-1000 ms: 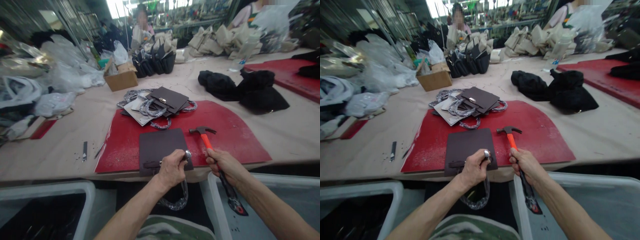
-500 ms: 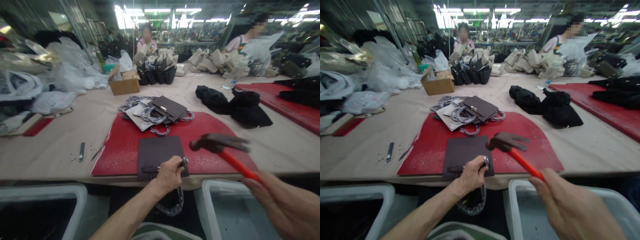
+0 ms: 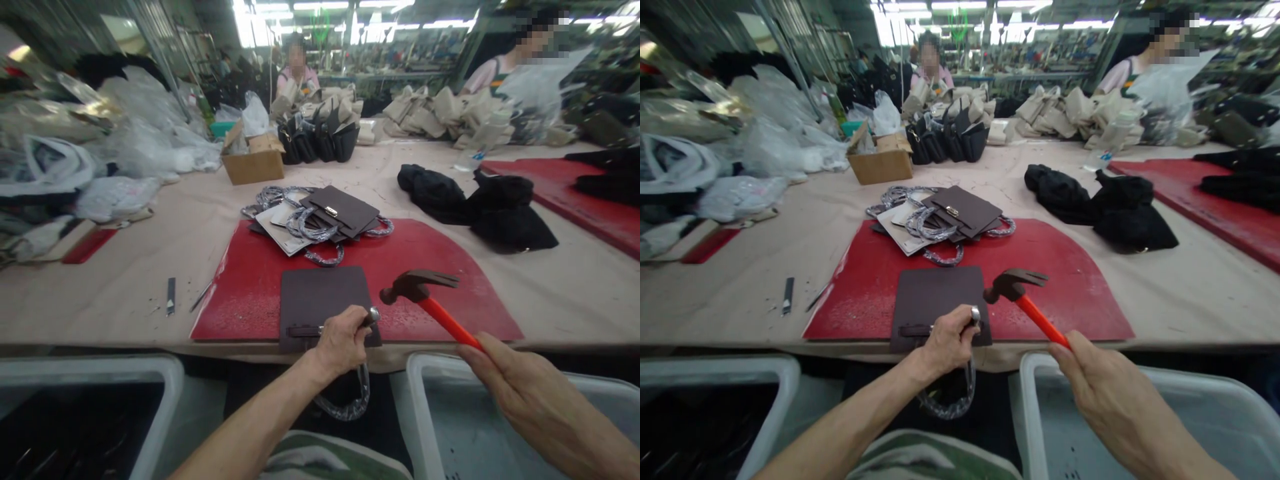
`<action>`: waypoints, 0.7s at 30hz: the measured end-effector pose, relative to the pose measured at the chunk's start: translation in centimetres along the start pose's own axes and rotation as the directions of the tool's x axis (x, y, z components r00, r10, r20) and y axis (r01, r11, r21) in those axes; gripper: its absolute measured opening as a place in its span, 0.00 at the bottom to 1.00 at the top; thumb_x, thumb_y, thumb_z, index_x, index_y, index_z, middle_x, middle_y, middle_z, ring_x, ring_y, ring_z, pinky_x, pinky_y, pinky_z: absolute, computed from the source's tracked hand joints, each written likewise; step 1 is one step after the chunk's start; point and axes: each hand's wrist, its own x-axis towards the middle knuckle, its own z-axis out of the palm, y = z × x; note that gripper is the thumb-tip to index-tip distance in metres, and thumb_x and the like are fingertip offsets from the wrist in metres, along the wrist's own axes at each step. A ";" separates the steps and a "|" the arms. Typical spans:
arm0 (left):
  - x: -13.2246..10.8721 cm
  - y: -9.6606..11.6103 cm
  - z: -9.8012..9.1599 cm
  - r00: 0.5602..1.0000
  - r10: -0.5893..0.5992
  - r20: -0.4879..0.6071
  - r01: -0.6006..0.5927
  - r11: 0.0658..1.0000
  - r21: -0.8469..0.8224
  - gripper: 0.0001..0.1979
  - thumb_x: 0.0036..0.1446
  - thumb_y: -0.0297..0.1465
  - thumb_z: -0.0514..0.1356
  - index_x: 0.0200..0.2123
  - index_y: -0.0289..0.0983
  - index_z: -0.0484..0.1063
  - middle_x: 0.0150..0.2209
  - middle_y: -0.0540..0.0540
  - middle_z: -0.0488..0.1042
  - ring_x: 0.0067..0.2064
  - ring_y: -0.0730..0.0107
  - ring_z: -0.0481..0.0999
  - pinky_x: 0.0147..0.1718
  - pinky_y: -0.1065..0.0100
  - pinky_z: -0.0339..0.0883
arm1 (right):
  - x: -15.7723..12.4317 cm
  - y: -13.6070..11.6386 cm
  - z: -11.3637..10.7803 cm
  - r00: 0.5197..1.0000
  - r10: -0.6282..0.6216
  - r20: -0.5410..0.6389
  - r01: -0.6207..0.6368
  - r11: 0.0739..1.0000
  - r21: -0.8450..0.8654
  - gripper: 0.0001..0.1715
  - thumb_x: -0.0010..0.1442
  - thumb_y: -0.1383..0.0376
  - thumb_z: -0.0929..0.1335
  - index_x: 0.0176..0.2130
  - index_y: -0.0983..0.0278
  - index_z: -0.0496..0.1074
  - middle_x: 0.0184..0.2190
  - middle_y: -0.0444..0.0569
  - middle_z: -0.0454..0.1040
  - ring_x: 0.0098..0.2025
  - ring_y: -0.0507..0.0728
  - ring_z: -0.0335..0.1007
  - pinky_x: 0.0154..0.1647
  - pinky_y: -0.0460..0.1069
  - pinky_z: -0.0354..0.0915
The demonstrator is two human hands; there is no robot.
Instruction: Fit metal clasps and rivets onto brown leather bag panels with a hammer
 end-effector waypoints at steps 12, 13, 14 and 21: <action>-0.2 -0.1 -0.1 1.000 0.014 -0.026 -0.014 1.000 0.013 0.08 0.55 0.21 0.58 0.36 0.39 0.67 0.39 0.46 0.73 0.41 0.63 0.75 0.40 0.66 0.71 | 5.7 3.4 9.5 0.944 -0.297 -0.146 0.251 0.929 -0.272 0.20 0.65 0.58 0.61 0.50 0.66 0.71 0.50 0.63 0.72 0.49 0.68 0.69 0.45 0.61 0.67; -0.2 -0.2 0.0 1.000 0.015 -0.026 -0.015 1.000 0.013 0.09 0.55 0.21 0.58 0.37 0.39 0.67 0.39 0.45 0.73 0.42 0.63 0.75 0.41 0.66 0.71 | 5.6 2.8 10.5 0.931 -0.337 -0.140 0.310 0.933 -0.182 0.23 0.65 0.56 0.63 0.53 0.66 0.70 0.53 0.62 0.71 0.52 0.67 0.68 0.49 0.62 0.67; -0.3 -0.2 0.1 1.000 0.017 -0.023 -0.016 1.000 0.009 0.09 0.55 0.21 0.58 0.38 0.39 0.68 0.40 0.45 0.74 0.43 0.62 0.75 0.42 0.65 0.71 | 5.5 2.2 11.6 0.922 -0.365 -0.127 0.355 0.930 -0.096 0.24 0.64 0.56 0.63 0.54 0.65 0.70 0.53 0.60 0.71 0.55 0.66 0.67 0.52 0.62 0.66; 0.8 -0.6 -1.2 0.899 -0.410 -0.154 0.301 0.834 -0.463 0.05 0.58 0.28 0.58 0.37 0.36 0.72 0.36 0.45 0.77 0.39 0.66 0.78 0.43 0.64 0.74 | 4.4 0.7 14.8 0.897 -0.441 0.023 0.441 0.897 0.009 0.25 0.62 0.62 0.66 0.59 0.60 0.70 0.60 0.58 0.67 0.61 0.66 0.60 0.57 0.67 0.59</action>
